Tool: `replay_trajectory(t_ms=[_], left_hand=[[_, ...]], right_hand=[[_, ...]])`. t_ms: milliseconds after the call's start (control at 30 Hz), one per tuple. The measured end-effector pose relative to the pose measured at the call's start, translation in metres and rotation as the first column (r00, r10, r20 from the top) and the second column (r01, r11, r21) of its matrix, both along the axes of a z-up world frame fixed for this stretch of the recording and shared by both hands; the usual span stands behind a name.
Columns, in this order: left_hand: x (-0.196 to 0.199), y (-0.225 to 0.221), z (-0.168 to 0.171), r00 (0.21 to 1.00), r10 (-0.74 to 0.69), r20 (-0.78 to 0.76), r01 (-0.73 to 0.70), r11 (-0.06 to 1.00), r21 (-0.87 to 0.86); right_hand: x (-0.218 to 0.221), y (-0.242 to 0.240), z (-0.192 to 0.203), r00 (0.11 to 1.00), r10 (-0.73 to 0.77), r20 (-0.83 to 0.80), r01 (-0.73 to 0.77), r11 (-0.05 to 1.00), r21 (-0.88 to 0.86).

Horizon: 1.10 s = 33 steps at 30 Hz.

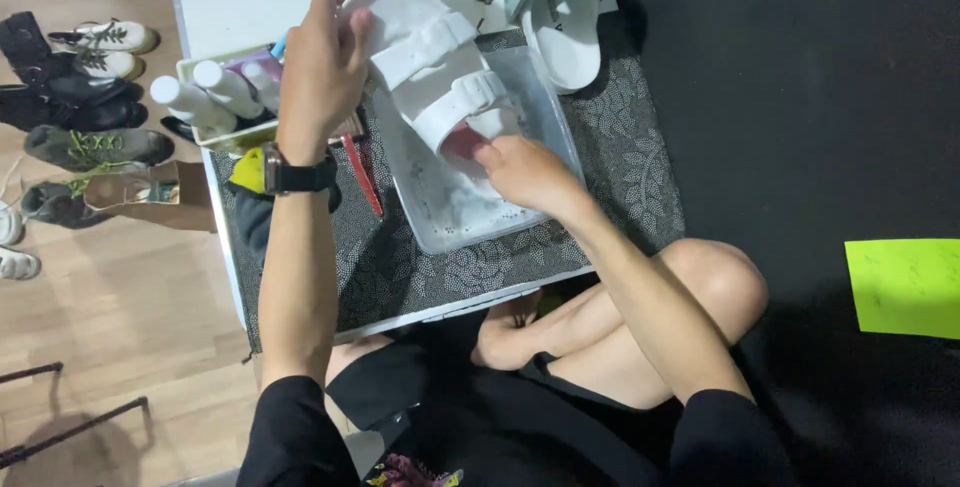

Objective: Cleaning the sole of a white sandal using a brush and soapy water in a plastic tray.

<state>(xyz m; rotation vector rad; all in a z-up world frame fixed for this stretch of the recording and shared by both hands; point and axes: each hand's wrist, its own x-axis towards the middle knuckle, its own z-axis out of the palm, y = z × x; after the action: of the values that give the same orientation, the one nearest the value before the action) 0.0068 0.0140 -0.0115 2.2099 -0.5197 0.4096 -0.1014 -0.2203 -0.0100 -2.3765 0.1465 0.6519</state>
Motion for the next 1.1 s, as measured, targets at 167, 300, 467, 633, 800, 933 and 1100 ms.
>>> replay_trajectory(t_ms=[167,300,467,633,800,933,1100], left_hand=[[0.001,0.010,0.014,0.996,-0.031,-0.089,0.038,0.997,0.073],[-0.010,0.021,0.020,0.988,-0.076,-0.132,0.104,0.969,0.223],[-0.024,0.027,0.035,0.974,-0.156,-0.165,0.185,0.967,0.173],[-0.033,0.029,0.052,0.979,-0.183,-0.094,0.189,0.980,0.058],[-0.035,0.042,0.066,0.803,-0.507,-0.314,0.472,0.862,-0.185],[-0.025,0.046,0.050,0.805,-0.485,-0.342,0.468,0.873,-0.136],[-0.011,0.046,0.023,0.859,-0.510,-0.046,0.504,0.858,-0.096]], right_hand=[[-0.021,-0.001,-0.029,0.852,0.135,0.506,0.054,0.938,-0.341],[-0.029,-0.008,-0.019,0.629,0.276,0.727,0.236,0.823,-0.516],[-0.040,-0.002,0.010,0.485,0.417,0.769,0.226,0.790,-0.570],[-0.045,-0.012,0.020,0.432,0.471,0.769,0.076,0.831,-0.551],[-0.040,-0.018,0.004,0.631,0.250,0.734,-0.031,0.954,-0.298],[-0.036,-0.019,-0.001,0.611,0.260,0.748,-0.047,0.955,-0.293],[-0.020,-0.023,-0.015,0.640,0.167,0.750,-0.042,0.982,-0.182]])
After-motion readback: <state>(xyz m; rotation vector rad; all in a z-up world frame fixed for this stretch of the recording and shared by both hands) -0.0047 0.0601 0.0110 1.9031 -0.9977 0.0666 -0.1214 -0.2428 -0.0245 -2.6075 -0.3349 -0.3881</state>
